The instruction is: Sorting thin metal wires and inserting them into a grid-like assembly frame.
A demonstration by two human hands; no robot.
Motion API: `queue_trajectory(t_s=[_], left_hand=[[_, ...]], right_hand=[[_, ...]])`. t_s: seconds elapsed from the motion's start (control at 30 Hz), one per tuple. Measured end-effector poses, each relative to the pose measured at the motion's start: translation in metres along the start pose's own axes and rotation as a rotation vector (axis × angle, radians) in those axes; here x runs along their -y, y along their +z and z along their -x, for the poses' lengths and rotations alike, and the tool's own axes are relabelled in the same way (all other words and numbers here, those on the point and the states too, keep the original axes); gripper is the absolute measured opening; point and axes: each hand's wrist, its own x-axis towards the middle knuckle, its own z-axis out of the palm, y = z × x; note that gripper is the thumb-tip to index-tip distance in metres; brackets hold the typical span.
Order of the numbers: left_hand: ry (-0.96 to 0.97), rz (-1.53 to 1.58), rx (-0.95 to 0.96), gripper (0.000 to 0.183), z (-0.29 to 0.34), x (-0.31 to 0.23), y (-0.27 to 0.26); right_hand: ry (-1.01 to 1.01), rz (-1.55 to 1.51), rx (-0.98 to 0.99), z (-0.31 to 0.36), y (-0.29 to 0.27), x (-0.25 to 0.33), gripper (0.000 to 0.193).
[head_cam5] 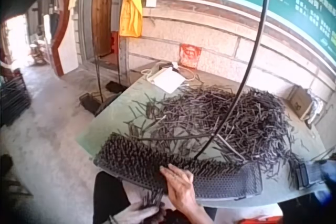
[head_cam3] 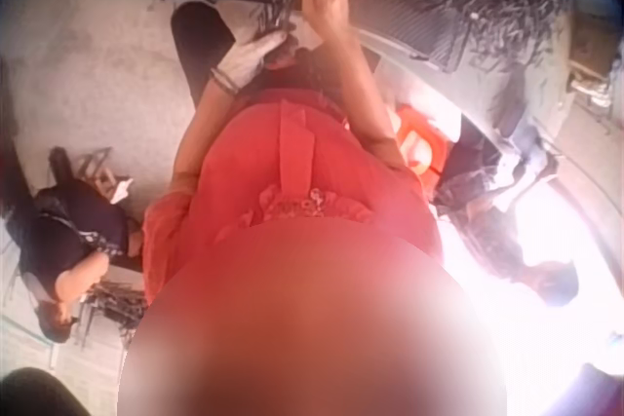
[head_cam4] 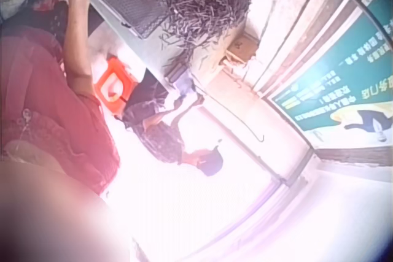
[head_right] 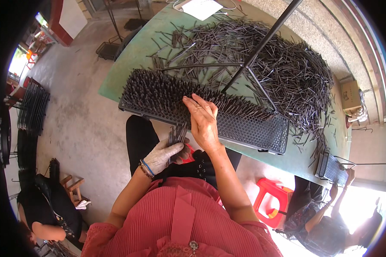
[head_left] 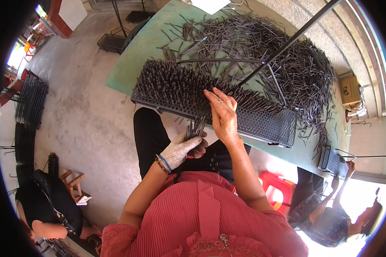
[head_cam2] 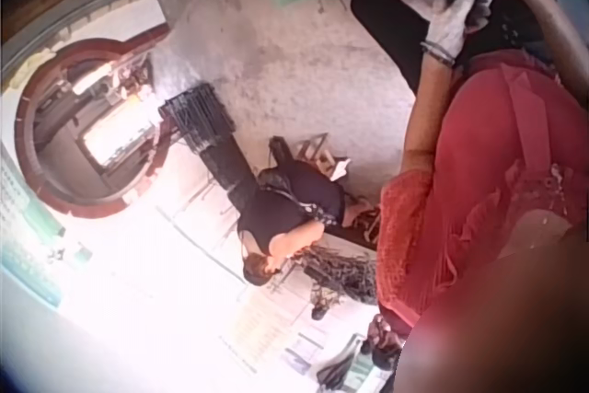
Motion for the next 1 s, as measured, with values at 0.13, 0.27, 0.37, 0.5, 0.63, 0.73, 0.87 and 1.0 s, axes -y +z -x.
queue_trajectory(t_s=[0.13,0.27,0.37,0.5,0.63,0.73,0.87,1.0], left_hand=[[0.010,-0.015,0.024,0.032,0.000,0.000,0.000],[-0.028,-0.044,-0.003,0.033,0.003,-0.005,0.002],[-0.040,-0.048,-0.039,0.033,0.004,-0.005,0.001],[-0.053,-0.043,-0.043,0.033,0.003,-0.004,0.000],[-0.040,-0.011,-0.031,0.032,0.001,-0.004,0.001],[-0.032,0.015,-0.012,0.032,-0.001,-0.003,0.000],[-0.001,0.023,-0.006,0.032,-0.001,0.000,-0.002],[0.032,0.040,0.009,0.033,0.001,-0.001,-0.002]], right_hand=[[-0.051,-0.027,0.075,-0.009,-0.003,0.001,0.038],[-0.107,-0.036,0.139,-0.010,-0.006,0.001,0.040],[-0.096,-0.017,0.040,-0.002,-0.007,-0.002,0.041],[-0.113,0.008,0.015,0.005,-0.004,-0.003,0.038],[-0.090,-0.006,0.034,0.003,-0.003,0.000,0.038],[-0.010,0.038,0.038,0.000,-0.004,-0.001,0.037],[-0.074,0.034,0.069,-0.001,-0.008,0.002,0.038],[-0.051,0.004,-0.065,0.010,-0.014,0.010,0.031]])
